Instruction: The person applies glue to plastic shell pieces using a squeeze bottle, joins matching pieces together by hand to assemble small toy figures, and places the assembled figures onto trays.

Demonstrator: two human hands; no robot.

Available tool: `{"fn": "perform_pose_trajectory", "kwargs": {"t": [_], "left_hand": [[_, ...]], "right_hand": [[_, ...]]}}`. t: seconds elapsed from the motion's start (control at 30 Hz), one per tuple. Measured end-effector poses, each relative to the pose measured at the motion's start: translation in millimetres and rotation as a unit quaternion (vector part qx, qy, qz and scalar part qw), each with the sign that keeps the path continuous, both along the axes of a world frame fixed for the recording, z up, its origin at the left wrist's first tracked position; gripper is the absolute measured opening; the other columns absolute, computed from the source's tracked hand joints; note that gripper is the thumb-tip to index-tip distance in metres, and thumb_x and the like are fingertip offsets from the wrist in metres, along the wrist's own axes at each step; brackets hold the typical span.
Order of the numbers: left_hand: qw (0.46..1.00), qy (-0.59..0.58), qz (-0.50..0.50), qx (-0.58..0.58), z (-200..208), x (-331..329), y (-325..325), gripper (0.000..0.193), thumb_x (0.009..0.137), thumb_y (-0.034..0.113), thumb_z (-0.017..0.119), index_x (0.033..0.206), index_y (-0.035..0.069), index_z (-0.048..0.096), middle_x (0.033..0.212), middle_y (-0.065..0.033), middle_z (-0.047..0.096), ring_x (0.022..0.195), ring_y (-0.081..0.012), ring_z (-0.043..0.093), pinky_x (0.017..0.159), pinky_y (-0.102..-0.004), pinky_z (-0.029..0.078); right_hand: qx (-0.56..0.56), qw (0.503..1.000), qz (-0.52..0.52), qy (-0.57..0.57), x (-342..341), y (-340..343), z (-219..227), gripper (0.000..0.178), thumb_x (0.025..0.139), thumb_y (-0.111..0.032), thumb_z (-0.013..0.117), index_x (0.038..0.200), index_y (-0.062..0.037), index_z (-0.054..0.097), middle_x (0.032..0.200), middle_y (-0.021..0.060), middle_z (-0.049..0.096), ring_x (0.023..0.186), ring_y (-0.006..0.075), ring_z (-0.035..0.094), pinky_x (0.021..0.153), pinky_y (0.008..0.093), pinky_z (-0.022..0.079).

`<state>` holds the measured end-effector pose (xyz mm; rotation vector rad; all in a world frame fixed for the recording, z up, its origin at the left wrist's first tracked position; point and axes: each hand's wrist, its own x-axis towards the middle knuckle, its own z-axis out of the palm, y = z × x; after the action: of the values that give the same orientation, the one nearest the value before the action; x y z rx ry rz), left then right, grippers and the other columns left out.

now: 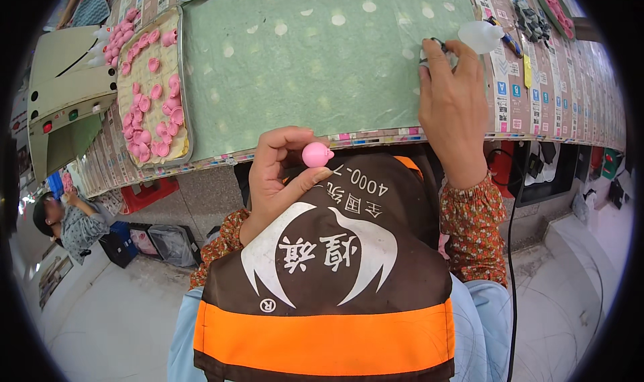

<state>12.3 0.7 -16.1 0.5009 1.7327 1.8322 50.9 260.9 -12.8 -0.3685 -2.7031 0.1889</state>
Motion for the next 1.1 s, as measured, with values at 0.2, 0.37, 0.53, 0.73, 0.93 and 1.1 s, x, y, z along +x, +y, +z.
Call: {"fn": "perform_pose_trajectory", "kwargs": {"t": [0.2, 0.37, 0.53, 0.73, 0.93, 1.1], "left_hand": [[0.998, 0.044, 0.002, -0.033, -3, 0, -1, 0.045, 0.083, 0.002, 0.076, 0.122, 0.002, 0.055, 0.115, -0.0098, 0.061, 0.1, -0.0158, 0.066, 0.086, -0.0272, 0.054], [0.999, 0.04, 0.008, -0.023, -6, 2, -1, 0.047, 0.082, 0.001, 0.076, 0.123, 0.002, 0.054, 0.116, -0.01, 0.061, 0.102, -0.0158, 0.065, 0.085, -0.0265, 0.053], [0.997, 0.065, -0.01, -0.032, -9, 2, -4, 0.055, 0.081, -0.005, 0.075, 0.126, 0.002, 0.044, 0.116, -0.0115, 0.061, 0.103, -0.0161, 0.063, 0.089, -0.0288, 0.051], [0.999, 0.013, 0.012, 0.041, -3, 3, 1, 0.05, 0.083, -0.004, 0.073, 0.126, 0.001, 0.049, 0.119, -0.0141, 0.062, 0.109, -0.0189, 0.063, 0.09, -0.0276, 0.052], [0.997, -0.05, -0.034, 0.037, 7, -3, 1, 0.052, 0.088, -0.002, 0.068, 0.134, 0.003, 0.044, 0.129, -0.0203, 0.06, 0.112, -0.0179, 0.062, 0.095, -0.0298, 0.05], [0.927, -0.351, -0.02, 0.13, 10, -6, -2, 0.038, 0.101, 0.012, 0.053, 0.137, 0.004, 0.044, 0.136, -0.015, 0.056, 0.11, -0.0121, 0.059, 0.098, -0.0276, 0.046]], "right_hand": [[-0.212, 0.976, 0.046, 0.032, 7, -14, 18, 0.025, 0.084, 0.003, 0.065, 0.109, -0.0029, 0.066, 0.103, 0.0123, 0.062, 0.085, 0.0242, 0.058, 0.075, 0.0333, 0.048], [-0.416, 0.881, 0.223, 0.023, 15, -59, 46, 0.028, 0.081, 0.002, 0.069, 0.108, -0.0034, 0.067, 0.101, 0.0143, 0.061, 0.088, 0.0236, 0.06, 0.07, 0.0332, 0.05], [-0.355, 0.886, 0.297, -0.044, 17, -78, 36, 0.027, 0.08, 0.002, 0.069, 0.106, -0.0019, 0.066, 0.101, 0.0148, 0.058, 0.081, 0.0286, 0.061, 0.067, 0.0354, 0.05], [-0.278, 0.936, 0.216, -0.028, 10, -50, 24, 0.019, 0.082, 0.006, 0.066, 0.1, 0.0013, 0.065, 0.094, 0.0151, 0.057, 0.078, 0.0277, 0.061, 0.066, 0.036, 0.05], [-0.204, 0.975, 0.085, 0.018, 6, -12, 24, 0.02, 0.084, 0.006, 0.063, 0.103, -0.0007, 0.066, 0.099, 0.0139, 0.059, 0.08, 0.0268, 0.061, 0.065, 0.034, 0.049], [0.023, 0.997, 0.035, 0.063, -2, -10, 26, 0.027, 0.082, -0.001, 0.068, 0.109, -0.0039, 0.067, 0.104, 0.0125, 0.06, 0.092, 0.0289, 0.059, 0.076, 0.038, 0.047]]}}
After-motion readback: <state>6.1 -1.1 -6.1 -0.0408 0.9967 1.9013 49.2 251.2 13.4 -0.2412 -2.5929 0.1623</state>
